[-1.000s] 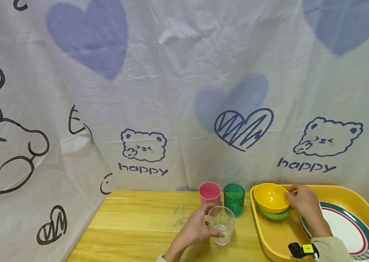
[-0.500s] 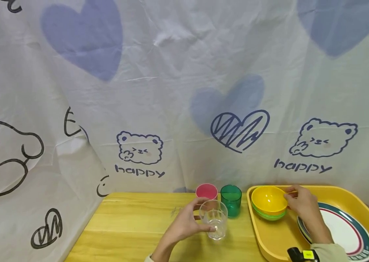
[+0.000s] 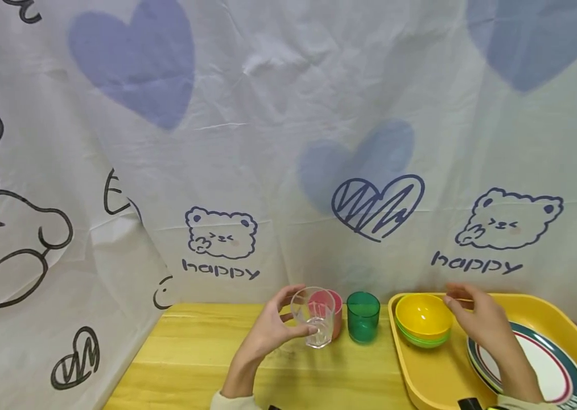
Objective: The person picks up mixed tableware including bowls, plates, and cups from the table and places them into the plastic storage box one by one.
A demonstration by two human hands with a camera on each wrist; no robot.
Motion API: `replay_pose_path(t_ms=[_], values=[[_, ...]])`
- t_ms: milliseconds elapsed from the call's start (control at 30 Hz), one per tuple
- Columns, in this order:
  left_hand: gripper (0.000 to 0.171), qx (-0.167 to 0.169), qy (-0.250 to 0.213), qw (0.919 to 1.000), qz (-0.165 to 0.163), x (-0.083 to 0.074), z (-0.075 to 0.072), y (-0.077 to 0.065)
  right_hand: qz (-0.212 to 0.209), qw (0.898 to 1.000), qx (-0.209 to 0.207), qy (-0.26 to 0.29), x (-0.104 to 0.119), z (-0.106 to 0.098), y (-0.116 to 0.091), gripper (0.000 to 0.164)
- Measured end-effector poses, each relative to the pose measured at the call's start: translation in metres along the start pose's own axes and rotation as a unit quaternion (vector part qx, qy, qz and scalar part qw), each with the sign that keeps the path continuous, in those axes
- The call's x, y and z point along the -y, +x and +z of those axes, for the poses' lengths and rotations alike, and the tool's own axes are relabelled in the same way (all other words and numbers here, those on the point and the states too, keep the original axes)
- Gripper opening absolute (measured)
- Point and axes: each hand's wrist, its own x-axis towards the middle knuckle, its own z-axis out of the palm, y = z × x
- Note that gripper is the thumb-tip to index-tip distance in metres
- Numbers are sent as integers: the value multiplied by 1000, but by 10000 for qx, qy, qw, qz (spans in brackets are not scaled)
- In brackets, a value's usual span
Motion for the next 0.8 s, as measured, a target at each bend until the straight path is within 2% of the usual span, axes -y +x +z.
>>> replay_pose_path(t_ms=[233, 333, 600, 800], values=[[79, -10, -327, 9993, -158, -30, -2, -9, -933, 9936, -465, 425, 8, 6, -11, 53], [78, -61, -348, 9993, -134, -29, -2, -9, -1155, 9895, -513, 699, 10, 11, -14, 56], [82, -71, -466, 9987, -173, -27, 2, -7, -946, 9893, -367, 1045, 19, 21, -18, 67], [79, -180, -529, 9983, -179, -21, 5, -6, -924, 9885, -352, 1142, 24, 26, -17, 68]])
